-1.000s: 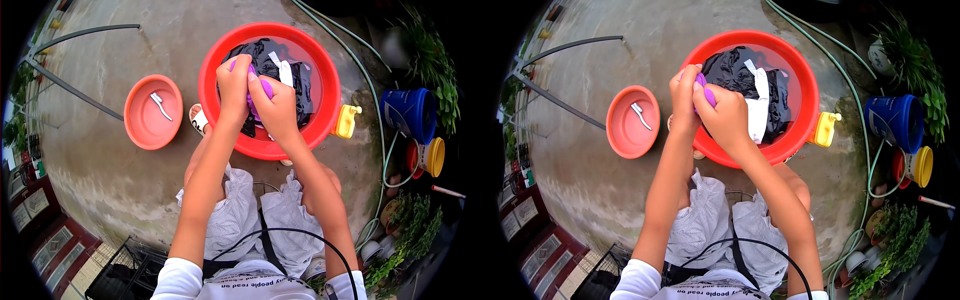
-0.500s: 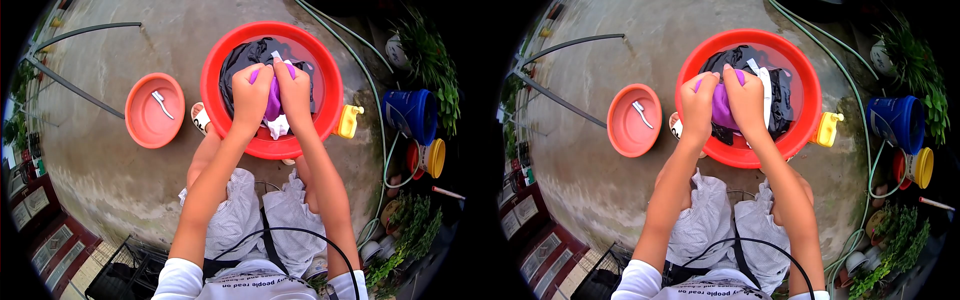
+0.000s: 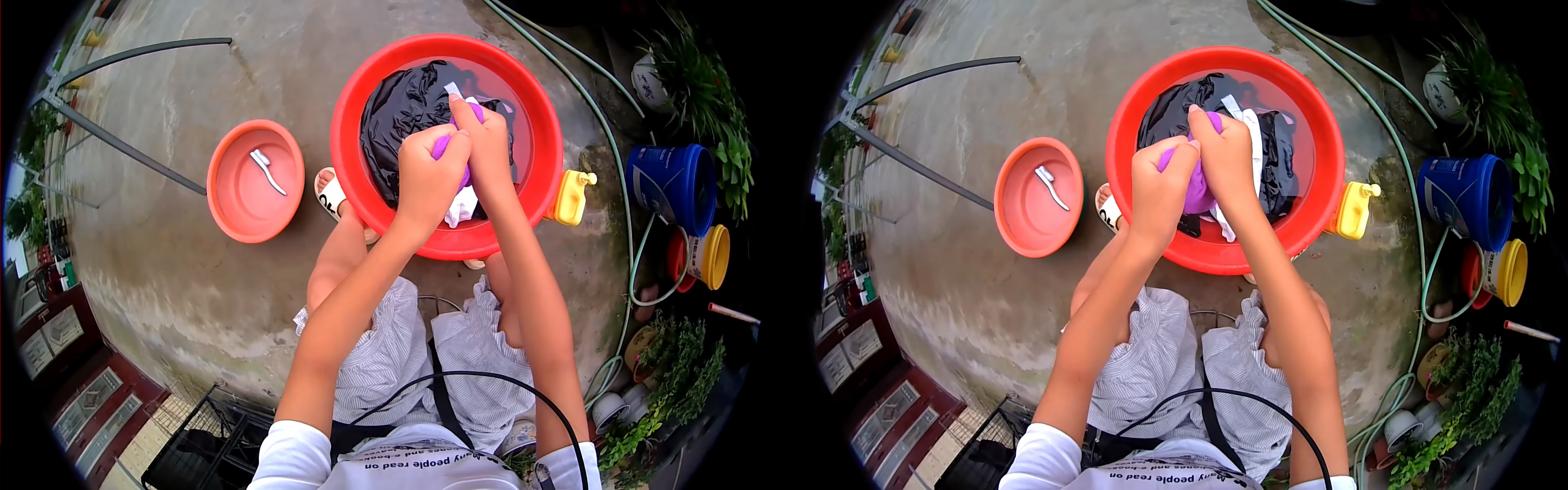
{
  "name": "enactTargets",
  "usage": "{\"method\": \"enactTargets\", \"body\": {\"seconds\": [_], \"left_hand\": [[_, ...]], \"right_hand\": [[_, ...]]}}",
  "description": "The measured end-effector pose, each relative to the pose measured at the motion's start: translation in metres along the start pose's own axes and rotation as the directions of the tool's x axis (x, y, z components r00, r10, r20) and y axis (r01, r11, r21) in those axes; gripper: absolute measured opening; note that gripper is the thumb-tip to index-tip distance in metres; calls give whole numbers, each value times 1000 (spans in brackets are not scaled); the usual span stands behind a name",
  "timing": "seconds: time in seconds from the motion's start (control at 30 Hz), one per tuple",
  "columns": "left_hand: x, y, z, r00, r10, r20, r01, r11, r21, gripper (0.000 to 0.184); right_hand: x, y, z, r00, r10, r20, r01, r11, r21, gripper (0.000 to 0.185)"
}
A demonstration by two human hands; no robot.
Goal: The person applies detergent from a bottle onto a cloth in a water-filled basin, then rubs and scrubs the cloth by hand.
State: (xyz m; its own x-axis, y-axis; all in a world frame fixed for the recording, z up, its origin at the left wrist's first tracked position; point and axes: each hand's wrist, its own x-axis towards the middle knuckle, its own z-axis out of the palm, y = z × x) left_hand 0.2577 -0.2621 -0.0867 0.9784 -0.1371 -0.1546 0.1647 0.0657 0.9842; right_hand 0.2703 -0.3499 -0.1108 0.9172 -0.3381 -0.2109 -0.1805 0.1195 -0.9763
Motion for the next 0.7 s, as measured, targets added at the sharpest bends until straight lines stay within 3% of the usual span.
{"method": "enactTargets", "body": {"seconds": [0.07,0.27,0.33,0.43,0.53,0.7], "left_hand": [[7,1,-6,997,-73,1,72,977,-200,25],[25,8,-24,963,-215,-161,148,925,-349,27],[28,3,-31,972,-211,-103,166,928,-333,17],[24,-2,-15,981,-142,-133,94,944,-318,26],[13,0,-7,987,-156,-42,136,943,-304,25],[9,4,-6,990,-136,38,141,958,-250,28]], "right_hand": [[-7,-5,6,1000,11,-24,-11,1000,16,38],[-35,-14,22,987,-128,95,134,989,-59,36],[-38,-13,24,979,-178,97,194,962,-193,35],[-25,-10,18,986,-160,49,163,983,-80,35],[-10,-10,7,996,-91,-8,91,996,-12,36],[-14,-18,-2,998,-54,32,55,998,-42,36]]}}
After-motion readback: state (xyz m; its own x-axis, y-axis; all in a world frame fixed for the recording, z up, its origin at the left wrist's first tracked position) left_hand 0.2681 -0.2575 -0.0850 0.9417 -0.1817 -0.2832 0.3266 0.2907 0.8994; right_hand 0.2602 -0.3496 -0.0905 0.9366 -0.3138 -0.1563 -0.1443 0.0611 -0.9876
